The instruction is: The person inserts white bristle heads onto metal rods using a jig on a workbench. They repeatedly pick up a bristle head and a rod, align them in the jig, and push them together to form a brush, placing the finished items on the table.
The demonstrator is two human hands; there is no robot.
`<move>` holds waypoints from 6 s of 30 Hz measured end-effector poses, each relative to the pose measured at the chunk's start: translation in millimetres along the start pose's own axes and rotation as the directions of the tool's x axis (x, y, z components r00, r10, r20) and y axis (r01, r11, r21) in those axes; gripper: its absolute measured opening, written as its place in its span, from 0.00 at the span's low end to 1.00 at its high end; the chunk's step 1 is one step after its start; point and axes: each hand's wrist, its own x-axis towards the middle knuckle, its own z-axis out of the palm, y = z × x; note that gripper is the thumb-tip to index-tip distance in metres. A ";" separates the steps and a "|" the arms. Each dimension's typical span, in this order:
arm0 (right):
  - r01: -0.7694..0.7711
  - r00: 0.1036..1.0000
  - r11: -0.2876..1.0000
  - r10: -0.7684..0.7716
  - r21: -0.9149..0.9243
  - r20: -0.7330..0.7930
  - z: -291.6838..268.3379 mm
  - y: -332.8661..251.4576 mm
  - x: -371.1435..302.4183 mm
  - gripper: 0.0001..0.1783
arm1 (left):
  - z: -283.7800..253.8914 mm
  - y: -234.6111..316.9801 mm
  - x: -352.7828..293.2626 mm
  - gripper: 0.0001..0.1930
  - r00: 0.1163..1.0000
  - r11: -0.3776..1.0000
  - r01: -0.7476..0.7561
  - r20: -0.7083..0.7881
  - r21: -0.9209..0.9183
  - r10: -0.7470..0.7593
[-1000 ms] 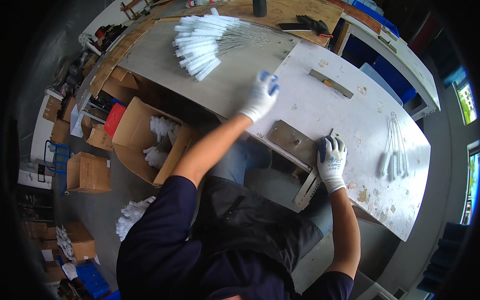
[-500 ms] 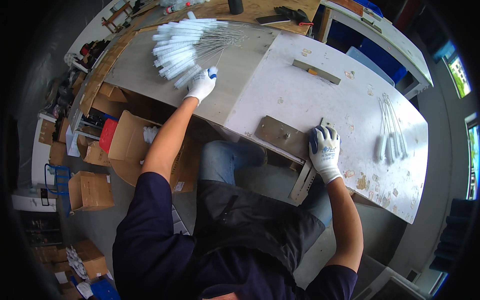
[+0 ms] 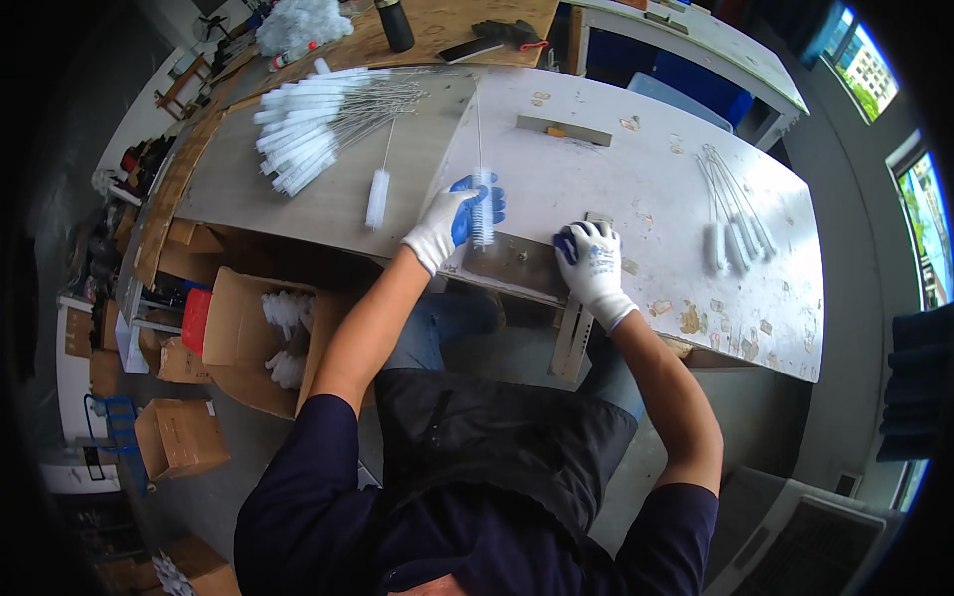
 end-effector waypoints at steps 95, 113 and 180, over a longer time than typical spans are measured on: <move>0.597 0.747 0.749 -0.389 -0.287 0.539 2.8 -29.6 33.1 0.16 | 19.0 -34.1 30.8 0.19 0.967 0.622 -0.252 0.170 0.741 0.189; 0.258 0.869 0.886 -0.038 -0.386 0.494 -7.5 -85.9 5.3 0.13 | 35.5 -102.5 -143.8 0.09 0.988 0.674 -0.037 0.129 0.737 -0.087; -0.071 0.913 0.990 0.115 -0.125 0.392 23.8 -62.7 -0.3 0.19 | 7.9 -76.2 -80.1 0.15 0.734 0.928 -0.371 -0.615 -0.008 0.288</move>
